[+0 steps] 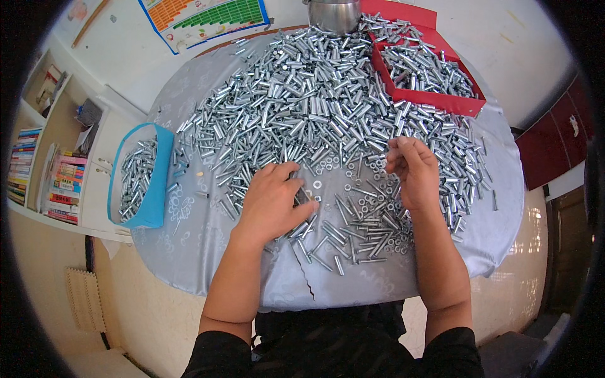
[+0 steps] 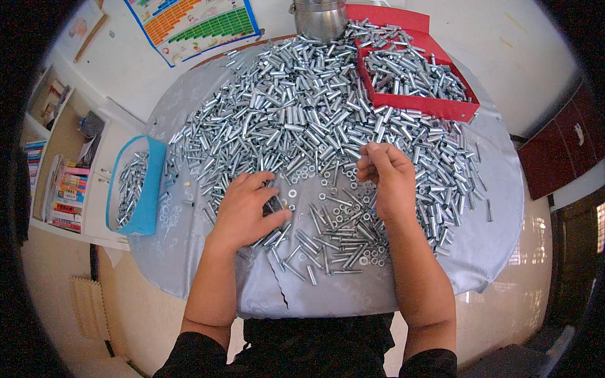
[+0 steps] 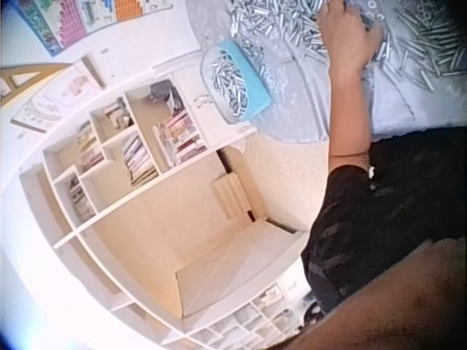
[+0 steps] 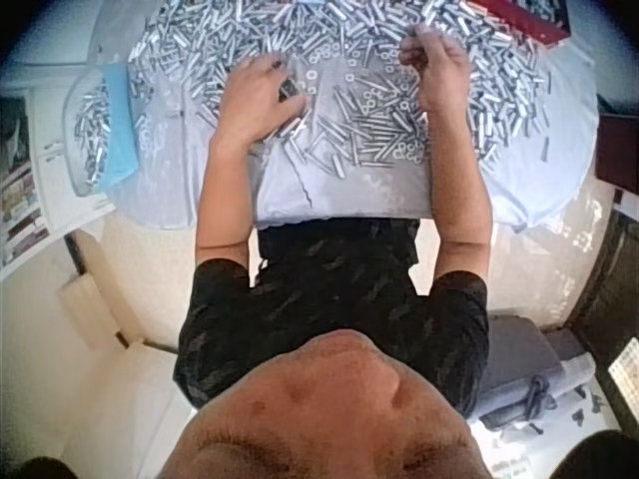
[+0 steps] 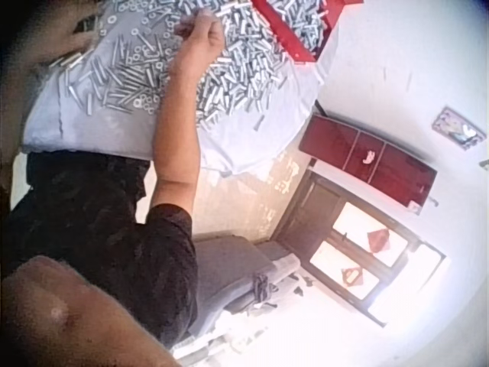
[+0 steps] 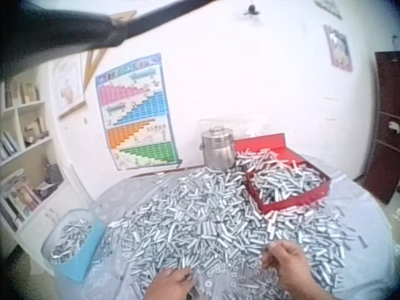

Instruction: The person repeatedly picks up small metal bolts and washers from a large pile on a table. They thread the washers onto the bolts by hand and place the assembled units back onto the table. The task involves continuous manual handling of hardware components without the use of tools.

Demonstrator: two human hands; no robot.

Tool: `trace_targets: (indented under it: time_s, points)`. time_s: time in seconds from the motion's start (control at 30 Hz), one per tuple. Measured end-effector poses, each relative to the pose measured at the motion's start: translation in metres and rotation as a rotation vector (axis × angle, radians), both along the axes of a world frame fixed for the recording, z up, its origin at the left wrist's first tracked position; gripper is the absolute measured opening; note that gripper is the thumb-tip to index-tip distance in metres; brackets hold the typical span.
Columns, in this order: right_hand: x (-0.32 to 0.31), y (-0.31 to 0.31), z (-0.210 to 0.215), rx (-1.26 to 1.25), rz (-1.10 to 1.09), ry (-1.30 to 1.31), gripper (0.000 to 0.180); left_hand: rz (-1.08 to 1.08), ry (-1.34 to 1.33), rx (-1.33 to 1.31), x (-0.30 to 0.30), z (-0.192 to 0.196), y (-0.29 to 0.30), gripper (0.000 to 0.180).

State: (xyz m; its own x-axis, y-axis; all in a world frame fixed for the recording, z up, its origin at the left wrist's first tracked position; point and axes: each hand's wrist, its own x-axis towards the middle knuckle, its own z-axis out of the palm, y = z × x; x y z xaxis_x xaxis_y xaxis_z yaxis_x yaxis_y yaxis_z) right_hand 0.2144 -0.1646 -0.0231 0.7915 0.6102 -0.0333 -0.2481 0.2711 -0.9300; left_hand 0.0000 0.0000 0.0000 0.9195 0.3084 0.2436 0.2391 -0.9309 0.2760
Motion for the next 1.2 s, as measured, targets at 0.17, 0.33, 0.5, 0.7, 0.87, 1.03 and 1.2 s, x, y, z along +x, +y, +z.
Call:
trace_targets:
  time_s: [0.17,0.33,0.5,0.7,0.87,1.03,1.2]
  points:
    - [-0.004,0.002,0.002,0.002,-0.023,0.009,0.023,-0.022,-0.136,-0.080,0.004,-0.007,0.004,0.019]
    - [0.001,-0.001,0.001,0.001,-0.074,-0.019,0.021,0.049,-0.288,-0.170,0.008,-0.010,0.002,0.014]
    - [0.002,0.000,0.004,-0.321,-0.194,-0.495,0.012,0.111,-0.355,-0.240,0.010,-0.017,0.006,0.014]
    - [-0.001,0.002,-0.003,-0.551,-0.128,-1.289,0.014,0.211,-0.363,-0.205,0.010,-0.017,0.003,0.014]
    - [-0.007,0.006,-0.006,-0.693,-0.025,-1.324,0.018,0.214,-0.338,-0.263,0.009,-0.015,0.001,0.011]
    - [-0.002,0.003,-0.010,-0.589,0.037,-1.284,0.023,0.272,-0.501,-0.752,0.011,-0.023,-0.002,0.006]
    - [-0.008,0.005,-0.001,-0.278,0.139,-0.547,0.022,0.137,-0.626,-1.212,0.016,-0.024,-0.007,0.011]
